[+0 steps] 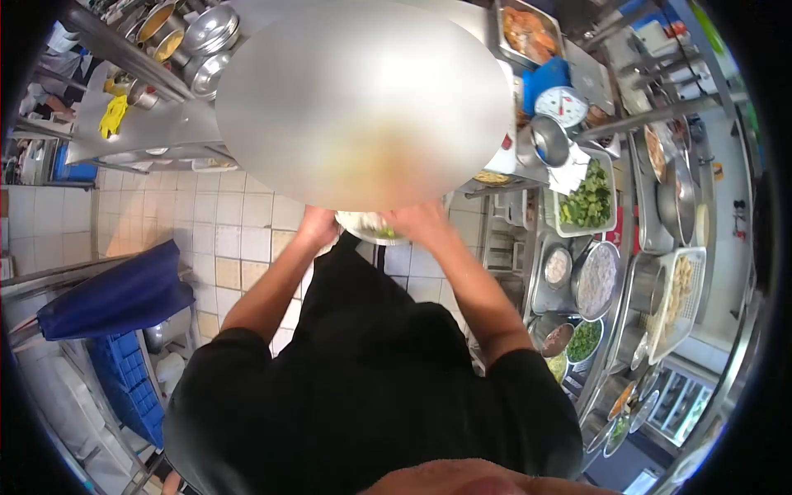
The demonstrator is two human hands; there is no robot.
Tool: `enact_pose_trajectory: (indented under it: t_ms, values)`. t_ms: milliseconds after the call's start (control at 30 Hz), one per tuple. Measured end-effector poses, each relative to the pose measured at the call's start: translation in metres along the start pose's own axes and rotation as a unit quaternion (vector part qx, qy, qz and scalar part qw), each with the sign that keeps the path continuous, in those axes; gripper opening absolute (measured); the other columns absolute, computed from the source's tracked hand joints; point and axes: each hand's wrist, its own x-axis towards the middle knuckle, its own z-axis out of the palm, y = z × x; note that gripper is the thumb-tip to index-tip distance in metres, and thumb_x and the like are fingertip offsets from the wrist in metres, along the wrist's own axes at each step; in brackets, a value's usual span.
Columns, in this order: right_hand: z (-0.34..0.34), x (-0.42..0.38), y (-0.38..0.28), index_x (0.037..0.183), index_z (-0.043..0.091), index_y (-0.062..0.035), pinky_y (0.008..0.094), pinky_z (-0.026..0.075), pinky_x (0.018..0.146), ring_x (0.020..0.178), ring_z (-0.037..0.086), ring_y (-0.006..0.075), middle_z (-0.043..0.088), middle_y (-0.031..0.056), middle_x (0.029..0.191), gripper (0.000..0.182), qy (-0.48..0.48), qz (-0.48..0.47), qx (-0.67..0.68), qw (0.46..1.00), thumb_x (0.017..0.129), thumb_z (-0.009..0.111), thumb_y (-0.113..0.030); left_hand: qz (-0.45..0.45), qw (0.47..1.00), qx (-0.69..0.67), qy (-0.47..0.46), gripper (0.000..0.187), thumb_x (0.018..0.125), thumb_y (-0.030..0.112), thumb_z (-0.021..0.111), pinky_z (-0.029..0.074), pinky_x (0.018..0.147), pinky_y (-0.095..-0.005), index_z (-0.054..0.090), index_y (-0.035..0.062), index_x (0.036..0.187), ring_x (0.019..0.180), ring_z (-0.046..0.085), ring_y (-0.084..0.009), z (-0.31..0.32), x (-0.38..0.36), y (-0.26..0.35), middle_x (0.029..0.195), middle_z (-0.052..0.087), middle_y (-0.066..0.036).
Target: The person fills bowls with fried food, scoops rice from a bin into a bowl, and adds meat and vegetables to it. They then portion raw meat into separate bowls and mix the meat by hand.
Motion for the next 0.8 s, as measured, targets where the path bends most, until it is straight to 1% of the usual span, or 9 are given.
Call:
enact_pose_trajectory:
  t_ms: [100, 200, 333, 400, 533, 600, 700, 733, 800]
  values:
    - [0.016, 0.089, 0.007, 0.134, 0.051, -0.0127, 0.0546, 0.012, 0.113, 0.14, 0.023, 0.0347, 0.032, 0.0153, 0.149, 0.052, -0.011, -0.015, 0.093, 0.995, 0.091, 0.053, -0.043, 0.039, 0.999, 0.0, 0.025, 0.04, 0.084, -0.001, 0.047, 0.056, 0.081, -0.0376, 0.048, -0.008, 0.123, 0.094, 0.066, -0.0266, -0.038, 0.047, 0.061, 0.11, 0.062, -0.019]
    - [0.007, 0.158, 0.022, 0.132, 0.053, -0.0085, 0.045, 0.023, 0.113, 0.136, 0.034, 0.029, 0.04, 0.014, 0.145, 0.049, 0.077, 0.082, 0.35, 0.93, 0.095, 0.05, -0.04, 0.046, 0.997, -0.021, 0.059, 0.037, 0.086, 0.005, 0.046, 0.056, 0.078, -0.0382, 0.051, -0.0071, 0.12, 0.093, 0.066, -0.0261, -0.074, 0.099, 0.096, 0.107, 0.063, -0.018]
    - [0.021, 0.195, 0.051, 0.121, 0.058, 0.0015, 0.032, 0.042, 0.097, 0.11, 0.058, 0.0206, 0.063, 0.0126, 0.116, 0.039, 0.173, 0.211, 0.422, 0.865, 0.097, 0.051, -0.028, 0.041, 0.996, 0.003, 0.078, 0.035, 0.088, 0.006, 0.044, 0.057, 0.071, -0.0434, 0.049, -0.006, 0.121, 0.092, 0.066, -0.0293, -0.123, 0.16, 0.134, 0.108, 0.061, -0.019]
    - [0.039, 0.182, 0.066, 0.115, 0.06, 0.0034, 0.0303, 0.046, 0.09, 0.101, 0.062, 0.0195, 0.064, 0.0126, 0.111, 0.034, 0.186, 0.258, 0.422, 0.849, 0.095, 0.056, -0.023, 0.056, 0.987, -0.081, 0.125, 0.032, 0.087, 0.004, 0.043, 0.06, 0.058, -0.0437, 0.048, -0.0068, 0.117, 0.084, 0.068, -0.0303, -0.105, 0.169, 0.154, 0.101, 0.062, -0.02]
    - [0.075, 0.117, 0.084, 0.107, 0.063, 0.0034, 0.0276, 0.049, 0.082, 0.089, 0.063, 0.0154, 0.067, 0.0092, 0.101, 0.022, 0.202, 0.345, 0.456, 0.795, 0.091, 0.058, -0.011, 0.063, 0.988, -0.072, 0.122, 0.031, 0.091, 0.01, 0.044, 0.06, 0.059, -0.0425, 0.049, -0.0018, 0.119, 0.088, 0.067, -0.0307, -0.103, 0.202, 0.181, 0.105, 0.062, -0.017]
    - [0.091, 0.073, 0.091, 0.106, 0.063, 0.0012, 0.0268, 0.049, 0.08, 0.085, 0.063, 0.0143, 0.066, 0.0078, 0.098, 0.019, 0.205, 0.362, 0.484, 0.77, 0.091, 0.058, -0.009, 0.07, 0.991, -0.105, 0.031, 0.034, 0.095, 0.021, 0.046, 0.06, 0.064, -0.0445, 0.048, 0.0031, 0.124, 0.093, 0.065, -0.0301, -0.17, 0.273, 0.174, 0.112, 0.061, -0.014]
    - [0.122, 0.003, 0.096, 0.105, 0.064, -0.0016, 0.0271, 0.051, 0.072, 0.077, 0.062, 0.0133, 0.066, 0.005, 0.088, 0.016, 0.212, 0.383, 0.398, 0.806, 0.09, 0.058, -0.006, 0.117, 0.991, -0.038, -0.061, 0.042, 0.088, 0.015, 0.059, 0.057, 0.08, -0.0401, 0.05, -0.0008, 0.126, 0.105, 0.061, -0.032, -0.151, 0.272, 0.206, 0.125, 0.056, -0.015]
    - [0.126, -0.017, 0.09, 0.1, 0.066, -0.0014, 0.0272, 0.052, 0.066, 0.074, 0.062, 0.0122, 0.066, 0.0047, 0.085, 0.014, 0.229, 0.393, 0.406, 0.792, 0.089, 0.062, -0.009, 0.178, 0.935, 0.294, -0.09, 0.04, 0.087, 0.013, 0.061, 0.055, 0.082, -0.0403, 0.053, -0.0043, 0.122, 0.105, 0.061, -0.0329, -0.154, 0.273, 0.214, 0.12, 0.059, -0.016]
    - [0.103, -0.057, 0.077, 0.093, 0.068, -0.0011, 0.0285, 0.052, 0.062, 0.071, 0.063, 0.0116, 0.067, 0.0063, 0.083, 0.025, 0.115, 0.505, 0.34, 0.785, 0.088, 0.067, -0.026, 0.436, 0.57, 0.696, -0.026, 0.037, 0.087, 0.016, 0.066, 0.054, 0.083, -0.0392, 0.06, -0.0091, 0.113, 0.1, 0.063, -0.0319, -0.163, 0.294, 0.222, 0.11, 0.065, -0.019]
